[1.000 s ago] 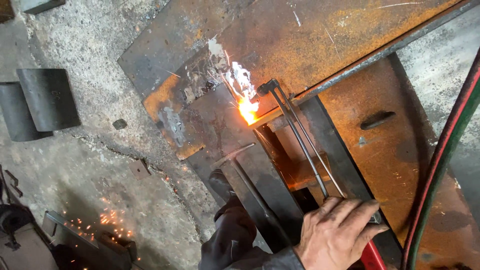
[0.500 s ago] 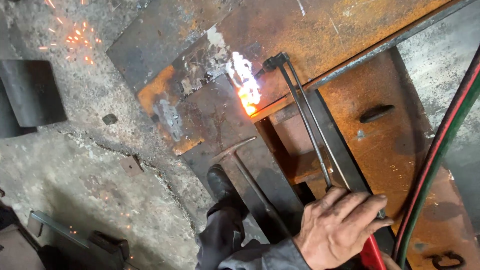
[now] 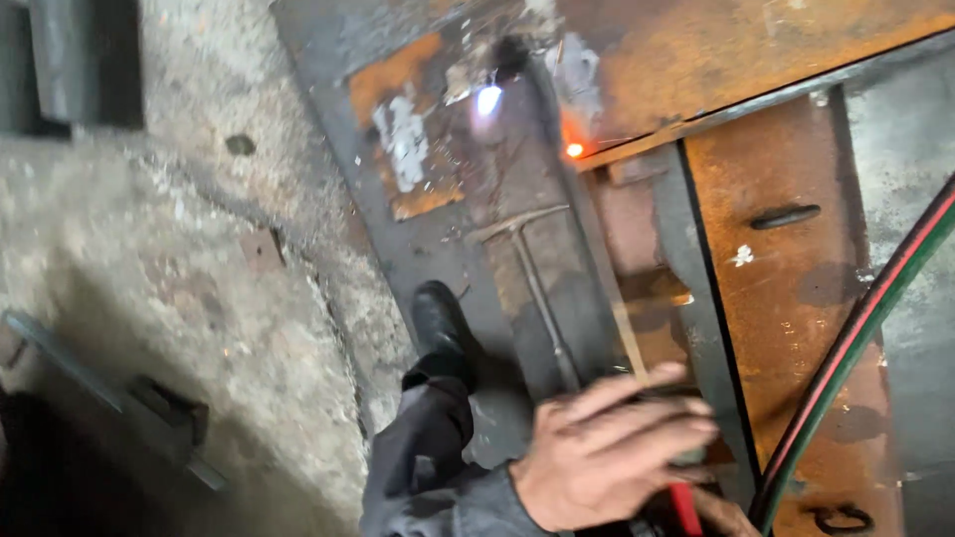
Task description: The person cuts and adjusts metal plates using an oxy-fuel torch and a hammer in a fabrication shop.
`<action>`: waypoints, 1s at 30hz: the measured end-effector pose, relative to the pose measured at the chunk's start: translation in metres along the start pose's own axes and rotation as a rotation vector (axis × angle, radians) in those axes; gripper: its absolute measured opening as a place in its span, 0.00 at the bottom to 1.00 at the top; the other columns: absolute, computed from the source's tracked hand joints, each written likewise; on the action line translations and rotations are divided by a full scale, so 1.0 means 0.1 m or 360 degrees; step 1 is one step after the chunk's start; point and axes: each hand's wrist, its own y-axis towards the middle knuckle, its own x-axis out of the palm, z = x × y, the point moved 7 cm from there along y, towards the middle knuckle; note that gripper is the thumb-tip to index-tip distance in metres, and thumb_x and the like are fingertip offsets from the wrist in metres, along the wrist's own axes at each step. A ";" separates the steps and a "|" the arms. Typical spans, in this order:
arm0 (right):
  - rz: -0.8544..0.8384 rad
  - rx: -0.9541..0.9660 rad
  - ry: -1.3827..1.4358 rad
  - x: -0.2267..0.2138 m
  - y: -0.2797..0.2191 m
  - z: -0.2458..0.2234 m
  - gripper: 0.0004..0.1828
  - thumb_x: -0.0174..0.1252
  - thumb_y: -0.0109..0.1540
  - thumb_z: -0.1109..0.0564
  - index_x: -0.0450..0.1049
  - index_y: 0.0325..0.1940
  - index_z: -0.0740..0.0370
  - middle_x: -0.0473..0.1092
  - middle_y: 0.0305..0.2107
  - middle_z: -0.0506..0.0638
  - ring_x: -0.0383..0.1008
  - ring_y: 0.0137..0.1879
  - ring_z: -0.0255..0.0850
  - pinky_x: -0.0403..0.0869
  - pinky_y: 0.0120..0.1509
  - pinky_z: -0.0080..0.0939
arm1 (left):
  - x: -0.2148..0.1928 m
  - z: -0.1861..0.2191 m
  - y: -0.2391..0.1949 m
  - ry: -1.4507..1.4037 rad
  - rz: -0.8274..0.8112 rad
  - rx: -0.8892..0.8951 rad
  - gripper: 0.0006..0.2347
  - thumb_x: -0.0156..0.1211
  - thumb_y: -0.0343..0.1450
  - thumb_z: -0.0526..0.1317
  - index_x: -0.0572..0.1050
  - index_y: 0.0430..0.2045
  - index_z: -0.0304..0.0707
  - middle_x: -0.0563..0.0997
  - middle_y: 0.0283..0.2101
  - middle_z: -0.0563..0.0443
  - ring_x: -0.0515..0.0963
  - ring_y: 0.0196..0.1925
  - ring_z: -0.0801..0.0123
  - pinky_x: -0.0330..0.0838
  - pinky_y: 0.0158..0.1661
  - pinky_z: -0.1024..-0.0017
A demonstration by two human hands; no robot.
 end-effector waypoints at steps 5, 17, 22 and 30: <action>-0.0142 -0.0028 -0.0075 0.02 0.83 -1.79 0.41 0.70 0.55 0.60 0.65 0.72 0.67 0.69 0.64 0.60 0.61 0.75 0.48 0.52 0.76 0.48 | -0.39 -0.13 -0.53 0.0039 0.0518 -0.0085 0.17 0.71 0.67 0.44 0.79 0.49 0.42 0.79 0.55 0.44 0.80 0.61 0.56 0.81 0.56 0.61; 0.0324 0.0318 -0.1355 0.09 0.97 -3.75 0.38 0.68 0.58 0.53 0.66 0.72 0.60 0.78 0.46 0.64 0.76 0.52 0.52 0.74 0.57 0.43 | -0.30 -0.54 -0.90 -0.0381 0.0825 -0.0628 0.13 0.70 0.70 0.37 0.78 0.46 0.35 0.85 0.44 0.41 0.87 0.46 0.56 0.80 0.44 0.68; 0.0417 0.0861 -0.1602 -0.01 0.84 -3.73 0.43 0.65 0.62 0.43 0.61 0.79 0.49 0.79 0.23 0.63 0.78 0.27 0.40 0.80 0.41 0.43 | -0.35 -0.71 -0.99 -0.0794 0.1048 -0.0686 0.13 0.63 0.75 0.37 0.74 0.53 0.34 0.85 0.44 0.42 0.87 0.42 0.64 0.79 0.42 0.70; 0.0199 0.0468 -0.1628 0.50 1.08 -4.06 0.51 0.69 0.58 0.43 0.55 0.78 0.62 0.80 0.36 0.58 0.83 0.38 0.40 0.81 0.46 0.40 | -0.30 -1.03 -1.12 -0.1271 0.1338 -0.0949 0.14 0.58 0.77 0.43 0.75 0.54 0.35 0.84 0.44 0.48 0.81 0.45 0.71 0.77 0.47 0.72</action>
